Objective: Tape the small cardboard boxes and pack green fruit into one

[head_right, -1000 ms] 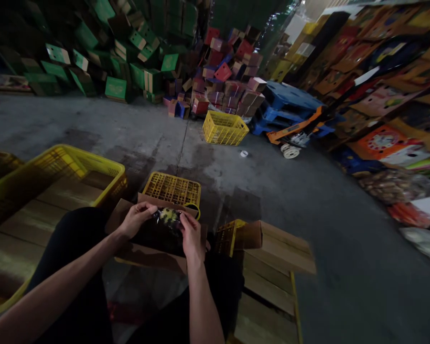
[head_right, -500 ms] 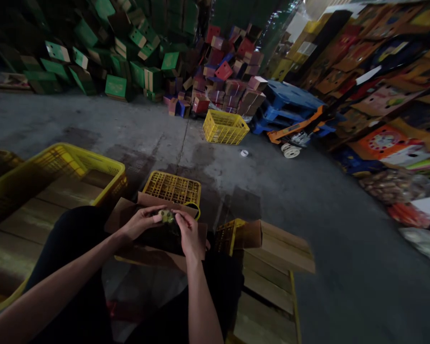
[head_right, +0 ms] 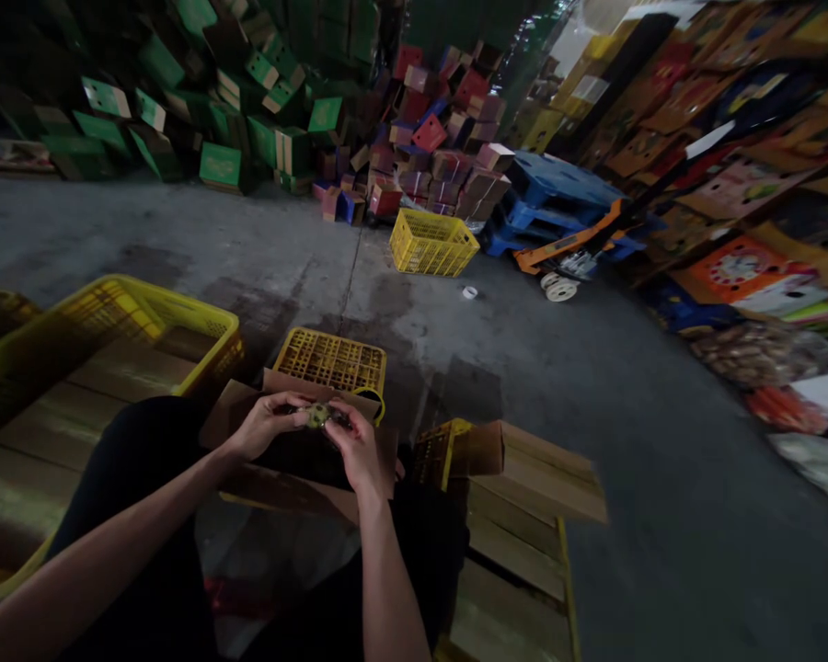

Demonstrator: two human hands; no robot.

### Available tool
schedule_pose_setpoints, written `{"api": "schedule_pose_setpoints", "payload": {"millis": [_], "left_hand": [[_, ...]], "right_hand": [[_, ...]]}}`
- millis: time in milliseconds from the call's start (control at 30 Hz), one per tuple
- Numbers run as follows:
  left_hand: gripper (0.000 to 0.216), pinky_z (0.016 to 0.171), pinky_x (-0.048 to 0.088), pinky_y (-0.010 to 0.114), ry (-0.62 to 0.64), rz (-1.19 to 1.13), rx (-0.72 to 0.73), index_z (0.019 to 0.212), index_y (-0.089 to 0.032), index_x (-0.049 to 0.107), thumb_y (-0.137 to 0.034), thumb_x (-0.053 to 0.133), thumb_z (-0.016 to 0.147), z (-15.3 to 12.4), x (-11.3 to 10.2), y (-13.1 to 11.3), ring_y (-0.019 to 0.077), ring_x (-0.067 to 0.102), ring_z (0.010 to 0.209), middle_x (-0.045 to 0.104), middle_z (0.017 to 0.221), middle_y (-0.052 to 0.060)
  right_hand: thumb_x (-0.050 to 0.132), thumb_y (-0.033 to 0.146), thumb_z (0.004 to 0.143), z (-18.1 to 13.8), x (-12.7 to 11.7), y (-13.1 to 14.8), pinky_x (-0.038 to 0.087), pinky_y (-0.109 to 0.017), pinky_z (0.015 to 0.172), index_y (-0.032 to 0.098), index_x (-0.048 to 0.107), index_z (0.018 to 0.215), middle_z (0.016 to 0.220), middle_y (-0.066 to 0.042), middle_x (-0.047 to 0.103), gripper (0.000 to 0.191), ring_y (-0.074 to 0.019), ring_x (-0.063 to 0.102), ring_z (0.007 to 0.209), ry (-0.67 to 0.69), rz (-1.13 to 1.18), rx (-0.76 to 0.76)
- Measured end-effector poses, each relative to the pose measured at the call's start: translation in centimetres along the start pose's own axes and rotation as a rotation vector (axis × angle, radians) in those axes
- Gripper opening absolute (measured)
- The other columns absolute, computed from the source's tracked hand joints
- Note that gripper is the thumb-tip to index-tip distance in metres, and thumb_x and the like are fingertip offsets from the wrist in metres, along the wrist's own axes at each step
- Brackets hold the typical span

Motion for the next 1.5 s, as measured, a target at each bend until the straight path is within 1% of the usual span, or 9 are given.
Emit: {"api": "schedule_pose_setpoints", "payload": {"millis": [100, 233, 433, 633, 1000, 1167, 1267, 1367, 1500], "left_hand": [[0.045, 0.102, 0.049, 0.038, 0.063, -0.006, 0.007, 0.104, -0.02, 0.078, -0.039, 0.092, 0.066, -0.1, 0.4, -0.3, 0.0303, 0.064, 0.118, 0.072, 0.125, 0.009], [0.065, 0.1, 0.053, 0.042, 0.123, -0.157, -0.122, 0.135, -0.025, 0.064, -0.049, 0.084, 0.078, -0.3, 0.7, 0.7, 0.0347, 0.051, 0.136, 0.059, 0.145, 0.011], [0.071, 0.091, 0.058, 0.044, 0.021, -0.218, -0.261, 0.129, -0.02, 0.066, -0.044, 0.093, 0.068, -0.2, -0.2, 2.4, 0.0336, 0.065, 0.117, 0.068, 0.128, 0.015], [0.076, 0.094, 0.056, 0.042, -0.063, -0.259, -0.183, 0.129, -0.019, 0.065, -0.035, 0.096, 0.062, 0.3, -0.9, 1.3, 0.0303, 0.066, 0.115, 0.068, 0.127, 0.013], [0.065, 0.103, 0.049, 0.039, 0.119, -0.199, -0.087, 0.128, -0.017, 0.068, -0.028, 0.092, 0.069, 0.1, 0.4, 1.4, 0.0242, 0.069, 0.106, 0.073, 0.12, 0.01], [0.062, 0.1, 0.051, 0.038, 0.111, -0.148, -0.098, 0.128, -0.017, 0.068, -0.04, 0.088, 0.073, 0.2, 0.1, 1.4, 0.0276, 0.066, 0.113, 0.071, 0.126, 0.012], [0.059, 0.091, 0.054, 0.037, 0.044, 0.004, -0.127, 0.127, -0.015, 0.068, -0.057, 0.07, 0.086, 0.7, -1.4, 2.0, 0.0294, 0.065, 0.114, 0.069, 0.127, 0.015], [0.055, 0.079, 0.054, 0.032, 0.079, 0.51, -0.11, 0.115, -0.011, 0.071, -0.057, 0.045, 0.097, 1.3, -2.6, 2.8, 0.0257, 0.07, 0.098, 0.074, 0.11, 0.014], [0.036, 0.066, 0.045, 0.027, 0.263, 0.965, -0.1, 0.076, -0.014, 0.074, -0.043, 0.056, 0.088, 1.1, -2.5, 4.4, 0.0209, 0.066, 0.071, 0.071, 0.073, 0.007]], "right_hand": [[0.084, 0.037, 0.07, 0.0, -0.5, 0.4, 0.05, -0.044, 0.104, 0.027, 0.079, 0.098, 0.143, -0.004, 0.062, 0.031, -0.0301, 0.058, 0.13, -0.031, -0.041, -0.059], [0.082, 0.032, 0.073, -0.2, -0.9, 1.6, 0.042, -0.046, 0.113, 0.027, 0.079, 0.091, 0.148, -0.004, 0.057, 0.019, -0.0287, 0.054, 0.135, -0.023, -0.098, -0.155], [0.078, 0.031, 0.076, -0.5, -0.3, 1.8, 0.04, -0.046, 0.115, 0.028, 0.079, 0.088, 0.15, 0.0, 0.055, 0.012, -0.0281, 0.053, 0.135, 0.026, -0.134, -0.138], [0.072, 0.041, 0.082, -0.2, -0.9, 0.9, 0.055, -0.046, 0.099, 0.033, 0.069, 0.126, 0.14, -0.003, 0.064, 0.044, -0.0296, 0.059, 0.129, -0.064, 0.178, -0.025], [0.081, 0.051, 0.077, 0.0, -1.8, -1.4, 0.06, -0.037, 0.089, 0.025, 0.077, 0.11, 0.117, -0.005, 0.075, 0.042, -0.0258, 0.07, 0.108, -0.115, -0.026, 0.053], [0.082, 0.05, 0.075, 0.2, -2.5, -1.4, 0.062, -0.037, 0.085, 0.025, 0.077, 0.11, 0.115, -0.005, 0.076, 0.044, -0.0255, 0.071, 0.105, -0.167, -0.024, 0.025], [0.081, 0.053, 0.075, 0.3, -3.4, -1.5, 0.062, -0.036, 0.081, 0.024, 0.077, 0.111, 0.111, -0.006, 0.077, 0.047, -0.0246, 0.072, 0.099, -0.234, -0.091, 0.003], [0.077, 0.055, 0.076, 0.6, -4.3, -1.8, 0.062, -0.037, 0.076, 0.022, 0.078, 0.108, 0.104, -0.007, 0.078, 0.047, -0.0256, 0.072, 0.094, -0.278, -0.199, -0.016], [0.069, 0.051, 0.082, 1.1, -4.8, -1.6, 0.06, -0.04, 0.082, 0.021, 0.078, 0.104, 0.102, -0.009, 0.078, 0.038, -0.0282, 0.072, 0.096, -0.3, -0.422, -0.099]]}}
Point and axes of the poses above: each hand's wrist, its own z-axis towards the middle knuckle, its own x-axis out of the palm, y = z × x, the point moved 7 cm from there along z, towards the middle knuckle
